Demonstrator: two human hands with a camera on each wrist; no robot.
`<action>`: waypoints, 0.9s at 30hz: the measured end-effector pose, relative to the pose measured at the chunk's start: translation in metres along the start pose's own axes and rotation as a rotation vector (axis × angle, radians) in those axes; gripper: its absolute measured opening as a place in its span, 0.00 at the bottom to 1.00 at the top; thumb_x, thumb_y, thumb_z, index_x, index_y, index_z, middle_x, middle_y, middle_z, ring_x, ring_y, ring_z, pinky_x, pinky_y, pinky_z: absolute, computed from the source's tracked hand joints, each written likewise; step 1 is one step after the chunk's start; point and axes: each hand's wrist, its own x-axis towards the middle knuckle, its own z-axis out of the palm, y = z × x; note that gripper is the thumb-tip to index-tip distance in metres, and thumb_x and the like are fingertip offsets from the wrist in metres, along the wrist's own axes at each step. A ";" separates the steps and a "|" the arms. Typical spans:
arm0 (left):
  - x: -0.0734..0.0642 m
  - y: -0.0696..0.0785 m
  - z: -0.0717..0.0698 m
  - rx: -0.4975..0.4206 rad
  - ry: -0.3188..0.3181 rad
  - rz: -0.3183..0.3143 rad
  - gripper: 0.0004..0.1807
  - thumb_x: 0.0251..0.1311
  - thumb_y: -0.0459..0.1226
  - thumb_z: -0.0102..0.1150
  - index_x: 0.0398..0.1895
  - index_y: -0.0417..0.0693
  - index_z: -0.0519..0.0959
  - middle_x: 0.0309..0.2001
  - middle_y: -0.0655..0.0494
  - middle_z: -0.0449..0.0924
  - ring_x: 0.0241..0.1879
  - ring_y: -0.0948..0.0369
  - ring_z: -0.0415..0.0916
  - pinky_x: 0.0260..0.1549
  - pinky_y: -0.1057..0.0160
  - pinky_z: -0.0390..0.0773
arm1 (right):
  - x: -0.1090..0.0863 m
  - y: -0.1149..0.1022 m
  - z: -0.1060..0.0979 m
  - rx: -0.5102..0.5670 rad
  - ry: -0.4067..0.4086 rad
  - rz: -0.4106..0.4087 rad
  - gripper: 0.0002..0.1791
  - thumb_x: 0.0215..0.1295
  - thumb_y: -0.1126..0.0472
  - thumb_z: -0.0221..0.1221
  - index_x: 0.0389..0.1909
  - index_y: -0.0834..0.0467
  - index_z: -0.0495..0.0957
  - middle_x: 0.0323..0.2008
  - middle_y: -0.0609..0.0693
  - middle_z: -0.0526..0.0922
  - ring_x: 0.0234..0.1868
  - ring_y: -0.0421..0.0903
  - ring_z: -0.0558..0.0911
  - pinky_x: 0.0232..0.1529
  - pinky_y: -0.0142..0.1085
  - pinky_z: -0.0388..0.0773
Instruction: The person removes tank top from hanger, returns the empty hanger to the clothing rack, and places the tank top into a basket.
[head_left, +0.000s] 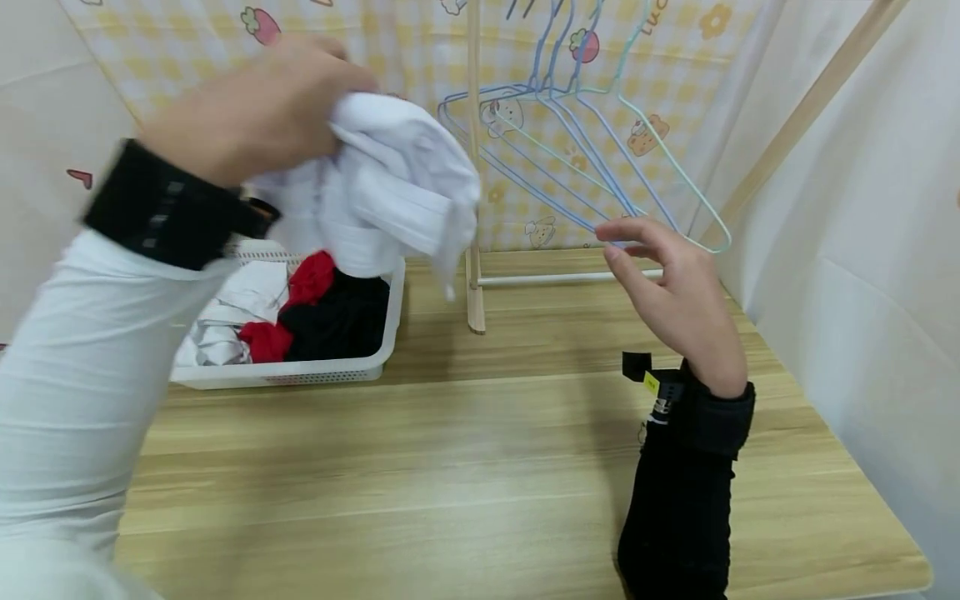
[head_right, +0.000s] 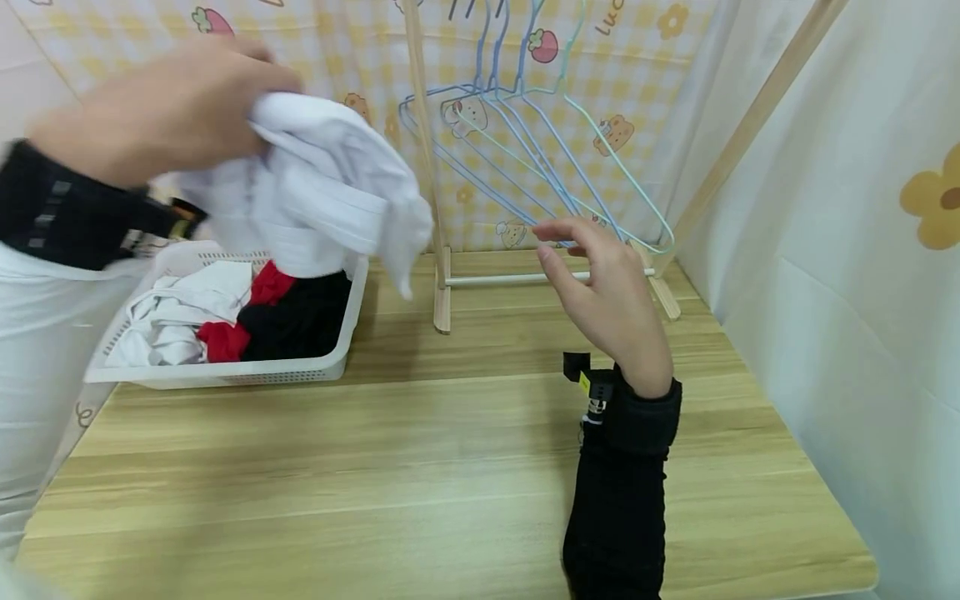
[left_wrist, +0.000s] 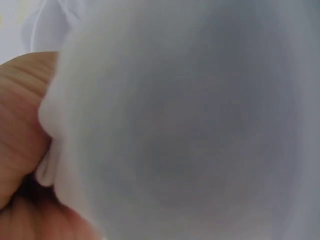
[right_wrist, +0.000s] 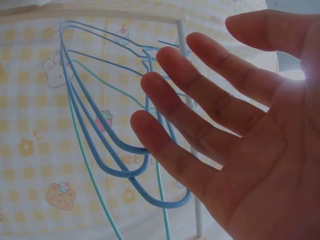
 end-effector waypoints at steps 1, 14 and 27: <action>-0.008 -0.011 -0.005 0.014 0.011 -0.032 0.22 0.57 0.16 0.57 0.54 0.36 0.81 0.53 0.35 0.75 0.49 0.39 0.72 0.39 0.46 0.78 | 0.000 0.000 0.000 -0.002 0.000 -0.004 0.18 0.85 0.52 0.56 0.66 0.54 0.83 0.64 0.49 0.86 0.62 0.52 0.85 0.46 0.19 0.79; -0.070 -0.113 0.010 0.092 -0.041 -0.275 0.21 0.65 0.20 0.59 0.62 0.30 0.79 0.51 0.21 0.72 0.40 0.30 0.72 0.30 0.39 0.86 | 0.000 0.001 -0.001 -0.008 0.003 -0.022 0.18 0.85 0.53 0.56 0.66 0.54 0.83 0.64 0.50 0.86 0.62 0.52 0.85 0.46 0.18 0.78; -0.086 -0.153 0.152 -0.055 -0.293 -0.252 0.16 0.60 0.17 0.58 0.51 0.28 0.84 0.43 0.32 0.78 0.42 0.41 0.72 0.43 0.41 0.78 | 0.000 0.002 0.001 -0.025 -0.017 -0.024 0.19 0.85 0.51 0.55 0.66 0.53 0.83 0.63 0.51 0.87 0.62 0.54 0.85 0.46 0.17 0.77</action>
